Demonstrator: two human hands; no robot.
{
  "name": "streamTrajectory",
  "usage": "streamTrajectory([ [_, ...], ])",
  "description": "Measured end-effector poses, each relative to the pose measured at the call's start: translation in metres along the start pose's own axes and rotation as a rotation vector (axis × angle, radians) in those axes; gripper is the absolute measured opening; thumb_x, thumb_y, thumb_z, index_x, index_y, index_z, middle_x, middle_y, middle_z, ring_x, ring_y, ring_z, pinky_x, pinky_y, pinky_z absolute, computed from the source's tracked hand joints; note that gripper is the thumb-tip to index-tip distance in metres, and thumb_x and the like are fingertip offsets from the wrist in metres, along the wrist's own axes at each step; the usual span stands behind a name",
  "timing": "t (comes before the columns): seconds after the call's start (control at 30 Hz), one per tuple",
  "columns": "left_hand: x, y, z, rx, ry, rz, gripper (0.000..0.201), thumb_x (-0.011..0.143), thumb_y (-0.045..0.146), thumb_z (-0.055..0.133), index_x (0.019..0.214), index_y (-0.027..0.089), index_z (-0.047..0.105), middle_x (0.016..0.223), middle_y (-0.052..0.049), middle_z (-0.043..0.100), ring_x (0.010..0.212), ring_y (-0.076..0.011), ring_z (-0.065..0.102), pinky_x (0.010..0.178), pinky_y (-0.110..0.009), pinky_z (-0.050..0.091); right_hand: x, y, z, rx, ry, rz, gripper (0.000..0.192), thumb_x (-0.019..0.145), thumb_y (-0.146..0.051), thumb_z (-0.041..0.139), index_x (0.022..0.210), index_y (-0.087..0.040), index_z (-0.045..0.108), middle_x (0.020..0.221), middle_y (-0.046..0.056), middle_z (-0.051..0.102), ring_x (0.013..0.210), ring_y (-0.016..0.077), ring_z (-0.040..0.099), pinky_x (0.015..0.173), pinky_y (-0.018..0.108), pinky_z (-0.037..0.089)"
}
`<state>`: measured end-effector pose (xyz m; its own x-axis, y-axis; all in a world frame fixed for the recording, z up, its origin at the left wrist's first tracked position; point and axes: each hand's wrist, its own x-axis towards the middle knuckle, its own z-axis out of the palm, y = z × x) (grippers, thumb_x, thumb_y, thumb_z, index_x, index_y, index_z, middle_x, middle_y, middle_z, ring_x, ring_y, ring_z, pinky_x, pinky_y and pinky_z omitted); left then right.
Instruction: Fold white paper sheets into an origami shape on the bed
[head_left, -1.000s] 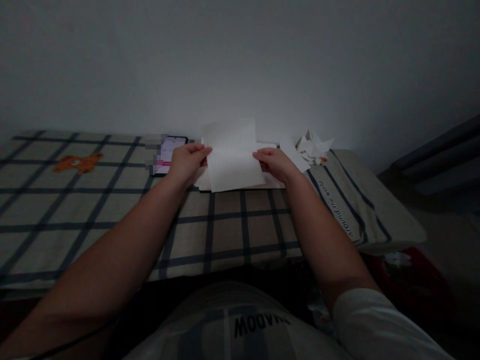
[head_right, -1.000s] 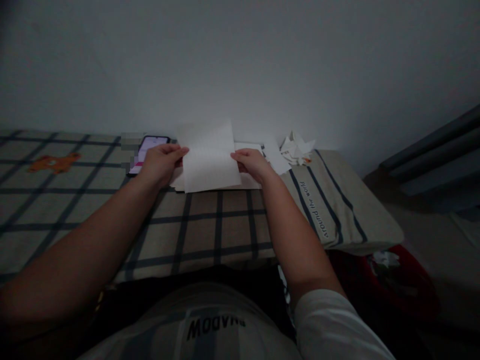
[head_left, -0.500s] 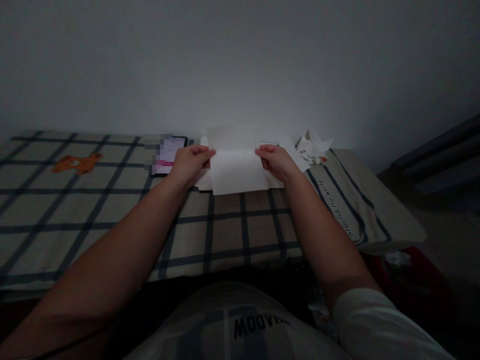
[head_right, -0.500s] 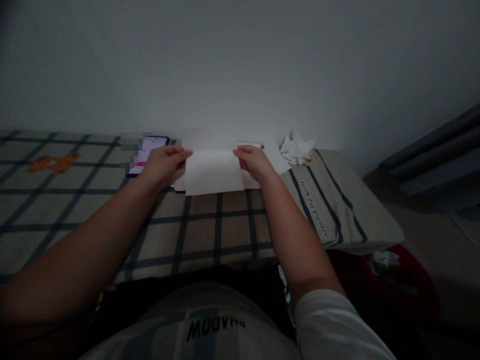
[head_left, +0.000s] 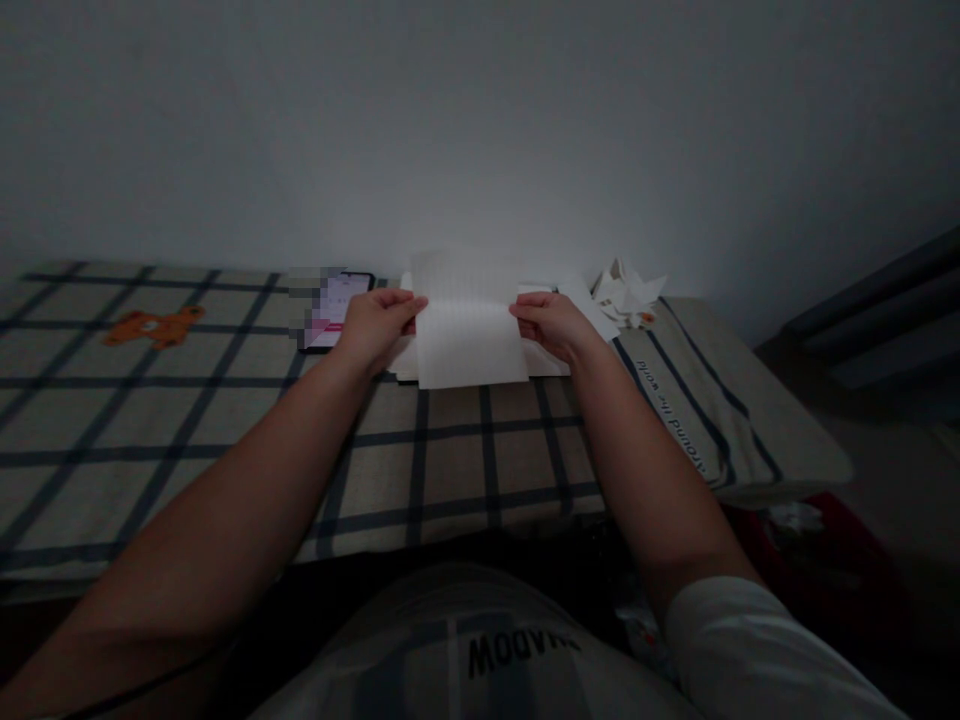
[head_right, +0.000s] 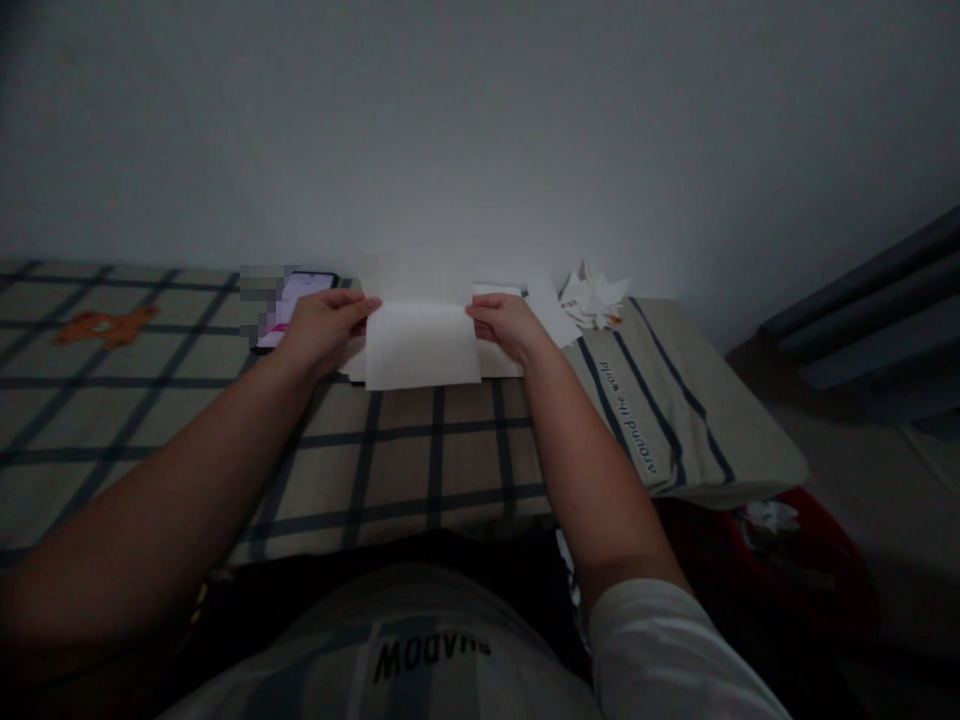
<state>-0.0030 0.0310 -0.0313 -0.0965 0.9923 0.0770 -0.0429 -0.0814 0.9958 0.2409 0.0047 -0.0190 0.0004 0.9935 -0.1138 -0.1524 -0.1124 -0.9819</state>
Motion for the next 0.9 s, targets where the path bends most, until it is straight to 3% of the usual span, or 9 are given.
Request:
streamTrajectory([
  [0.23, -0.005, 0.004, 0.002, 0.016, -0.019, -0.044, 0.013, 0.071, 0.010, 0.073, 0.065, 0.015, 0.063, 0.051, 0.005, 0.054, 0.042, -0.0055, 0.045, 0.043, -0.018, 0.036, -0.005, -0.006, 0.004, -0.008, 0.000, 0.048, 0.022, 0.088, -0.011, 0.061, 0.066, -0.017, 0.059, 0.059, -0.003, 0.056, 0.052, 0.0055, 0.048, 0.055, 0.020, 0.043],
  [0.43, -0.008, 0.006, 0.002, 0.025, -0.072, -0.069, 0.013, 0.072, 0.011, 0.074, 0.064, 0.016, 0.064, 0.050, 0.004, 0.053, 0.040, -0.0052, 0.044, 0.040, -0.018, 0.033, -0.002, -0.004, 0.002, -0.008, 0.063, -0.008, 0.019, 0.080, -0.005, 0.065, 0.067, -0.017, 0.057, 0.059, -0.005, 0.055, 0.053, 0.0050, 0.048, 0.054, 0.019, 0.042],
  [0.6, -0.009, 0.007, 0.001, 0.017, -0.098, -0.081, 0.015, 0.073, 0.010, 0.073, 0.064, 0.016, 0.063, 0.048, 0.004, 0.052, 0.040, -0.0052, 0.044, 0.039, -0.017, 0.032, -0.003, -0.004, 0.001, 0.004, 0.012, -0.001, 0.016, 0.084, -0.014, 0.067, 0.071, -0.017, 0.059, 0.062, -0.004, 0.057, 0.054, 0.0052, 0.050, 0.054, 0.019, 0.041],
  [0.77, -0.015, 0.013, 0.003, 0.050, -0.098, -0.124, 0.017, 0.074, 0.009, 0.073, 0.063, 0.015, 0.062, 0.047, 0.004, 0.051, 0.039, -0.0048, 0.043, 0.039, -0.017, 0.032, -0.001, -0.003, 0.002, 0.007, 0.137, 0.002, 0.014, 0.083, -0.011, 0.067, 0.073, -0.017, 0.060, 0.059, -0.006, 0.055, 0.051, 0.0052, 0.047, 0.053, 0.020, 0.040],
  [0.9, -0.016, 0.015, 0.004, 0.043, -0.092, -0.136, 0.016, 0.072, 0.008, 0.074, 0.063, 0.015, 0.063, 0.047, 0.004, 0.052, 0.040, -0.0053, 0.044, 0.040, -0.017, 0.033, 0.002, -0.002, 0.001, 0.044, 0.123, -0.020, 0.008, 0.081, -0.012, 0.069, 0.079, -0.018, 0.064, 0.064, -0.004, 0.059, 0.053, 0.0056, 0.050, 0.055, 0.021, 0.043],
])
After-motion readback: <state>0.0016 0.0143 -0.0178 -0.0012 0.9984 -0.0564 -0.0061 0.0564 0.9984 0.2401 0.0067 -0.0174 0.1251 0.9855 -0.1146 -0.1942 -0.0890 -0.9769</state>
